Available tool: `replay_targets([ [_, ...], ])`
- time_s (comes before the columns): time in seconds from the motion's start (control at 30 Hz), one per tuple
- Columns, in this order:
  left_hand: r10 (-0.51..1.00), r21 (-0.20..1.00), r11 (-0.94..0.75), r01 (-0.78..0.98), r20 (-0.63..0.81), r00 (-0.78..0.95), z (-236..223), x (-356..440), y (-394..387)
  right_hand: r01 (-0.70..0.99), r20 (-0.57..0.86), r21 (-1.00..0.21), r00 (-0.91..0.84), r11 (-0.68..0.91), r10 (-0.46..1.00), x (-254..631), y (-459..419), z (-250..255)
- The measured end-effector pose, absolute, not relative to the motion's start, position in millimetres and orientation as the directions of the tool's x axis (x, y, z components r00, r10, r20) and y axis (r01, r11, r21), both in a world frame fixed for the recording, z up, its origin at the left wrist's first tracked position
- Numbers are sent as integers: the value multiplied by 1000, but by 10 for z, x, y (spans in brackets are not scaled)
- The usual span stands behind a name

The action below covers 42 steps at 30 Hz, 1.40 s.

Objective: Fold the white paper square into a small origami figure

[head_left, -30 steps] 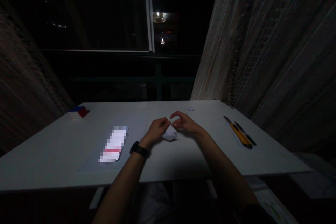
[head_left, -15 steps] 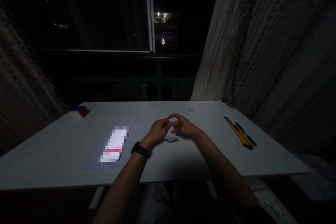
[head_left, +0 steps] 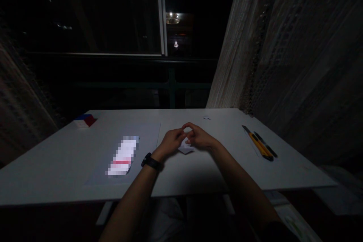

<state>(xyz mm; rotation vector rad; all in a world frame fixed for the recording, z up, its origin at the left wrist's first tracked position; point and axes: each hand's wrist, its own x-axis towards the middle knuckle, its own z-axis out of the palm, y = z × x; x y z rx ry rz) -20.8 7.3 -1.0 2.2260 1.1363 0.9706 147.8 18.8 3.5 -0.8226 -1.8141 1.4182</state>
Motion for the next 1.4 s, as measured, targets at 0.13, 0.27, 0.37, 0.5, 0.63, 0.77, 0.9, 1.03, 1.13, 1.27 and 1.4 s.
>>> replay_targets([
  [0.13, 827, 658, -557, 506, 384, 410, 11, -207, 65, 35, 137, -980, -596, 196, 791, 1492, 185, 53],
  [0.27, 836, 666, -544, 511, 376, 400, 28, -222, 68, 39, 148, -977, -579, 209, 801, 1497, 192, 60],
  [0.37, 849, 673, -523, 522, 362, 385, 48, -230, 63, 44, 162, -975, -535, 219, 829, 1502, 201, 55],
  [0.5, 852, 669, -517, 533, 343, 396, 68, -229, 46, 32, 175, -973, -541, 228, 822, 1517, 204, 54],
  [0.63, 851, 687, -517, 511, 348, 394, 63, -231, 44, -10, 185, -976, -580, 219, 793, 1537, 203, 62],
  [0.77, 877, 738, -467, 487, 315, 364, 54, -242, 57, 33, 177, -973, -534, 229, 827, 1540, 212, 57],
  [0.9, 880, 759, -448, 473, 282, 381, 43, -248, 71, 55, 185, -968, -498, 244, 847, 1529, 222, 46],
  [1.03, 878, 758, -457, 466, 298, 375, 25, -249, 83, -10, 200, -973, -532, 230, 823, 1523, 213, 57],
  [1.13, 877, 751, -466, 467, 321, 357, 17, -253, 88, -14, 196, -974, -557, 227, 807, 1529, 201, 79],
  [1.27, 875, 735, -475, 484, 338, 346, 20, -259, 85, -24, 204, -972, -579, 234, 789, 1547, 202, 99],
  [1.4, 873, 727, -484, 487, 366, 321, 29, -262, 85, -24, 221, -969, -537, 247, 814, 1550, 220, 108],
])
